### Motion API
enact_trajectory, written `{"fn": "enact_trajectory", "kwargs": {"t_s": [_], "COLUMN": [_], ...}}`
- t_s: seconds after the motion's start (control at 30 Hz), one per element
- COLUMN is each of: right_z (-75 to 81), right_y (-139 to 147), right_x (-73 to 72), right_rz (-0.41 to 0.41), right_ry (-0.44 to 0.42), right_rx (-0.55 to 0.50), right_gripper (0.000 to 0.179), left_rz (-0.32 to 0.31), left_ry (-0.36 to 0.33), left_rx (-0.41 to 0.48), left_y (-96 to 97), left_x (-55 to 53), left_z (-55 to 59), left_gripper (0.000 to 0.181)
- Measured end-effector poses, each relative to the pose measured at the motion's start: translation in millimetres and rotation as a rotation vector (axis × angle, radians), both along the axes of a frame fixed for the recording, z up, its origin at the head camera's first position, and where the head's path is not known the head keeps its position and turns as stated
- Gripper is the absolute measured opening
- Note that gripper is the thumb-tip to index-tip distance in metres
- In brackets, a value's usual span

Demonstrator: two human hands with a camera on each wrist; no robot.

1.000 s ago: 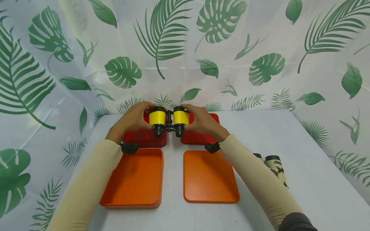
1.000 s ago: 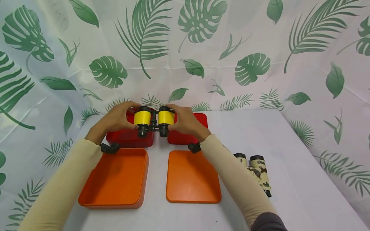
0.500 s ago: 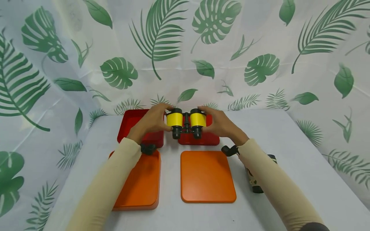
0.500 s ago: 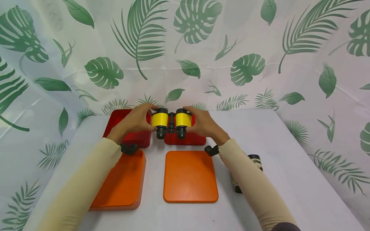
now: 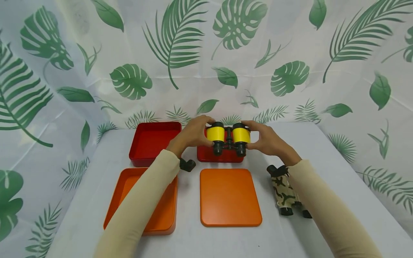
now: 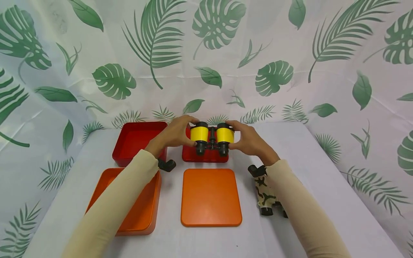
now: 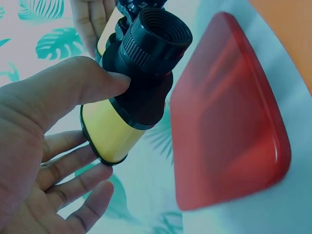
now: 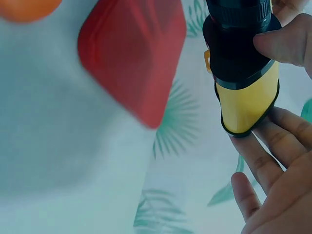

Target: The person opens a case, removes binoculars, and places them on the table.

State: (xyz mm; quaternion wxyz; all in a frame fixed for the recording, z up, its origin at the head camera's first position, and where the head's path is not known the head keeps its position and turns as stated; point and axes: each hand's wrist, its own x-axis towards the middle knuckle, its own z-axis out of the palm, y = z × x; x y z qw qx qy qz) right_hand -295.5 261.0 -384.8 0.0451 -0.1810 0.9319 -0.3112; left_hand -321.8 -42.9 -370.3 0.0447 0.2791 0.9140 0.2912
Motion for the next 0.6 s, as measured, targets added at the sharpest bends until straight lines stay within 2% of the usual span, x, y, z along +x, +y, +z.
{"fn": "enact_trajectory", "kwargs": {"t_s": [0.4, 0.6], "right_z": [-1.4, -3.9], "right_y": [46.1, 66.1], "right_x": [1.8, 2.5], "right_rz": [-0.047, -0.065], "right_ry": [-0.008, -0.028], "right_rx": [0.013, 0.009], "right_gripper": [0.088, 0.087], "left_rz": [-0.028, -0.025], "left_ry": [0.032, 0.02], "left_rx": [0.009, -0.009], "left_y": [51.1, 74.6], "left_x": [-9.0, -13.2], "left_z": [-7.5, -12.9], "left_gripper": [0.08, 0.08]}}
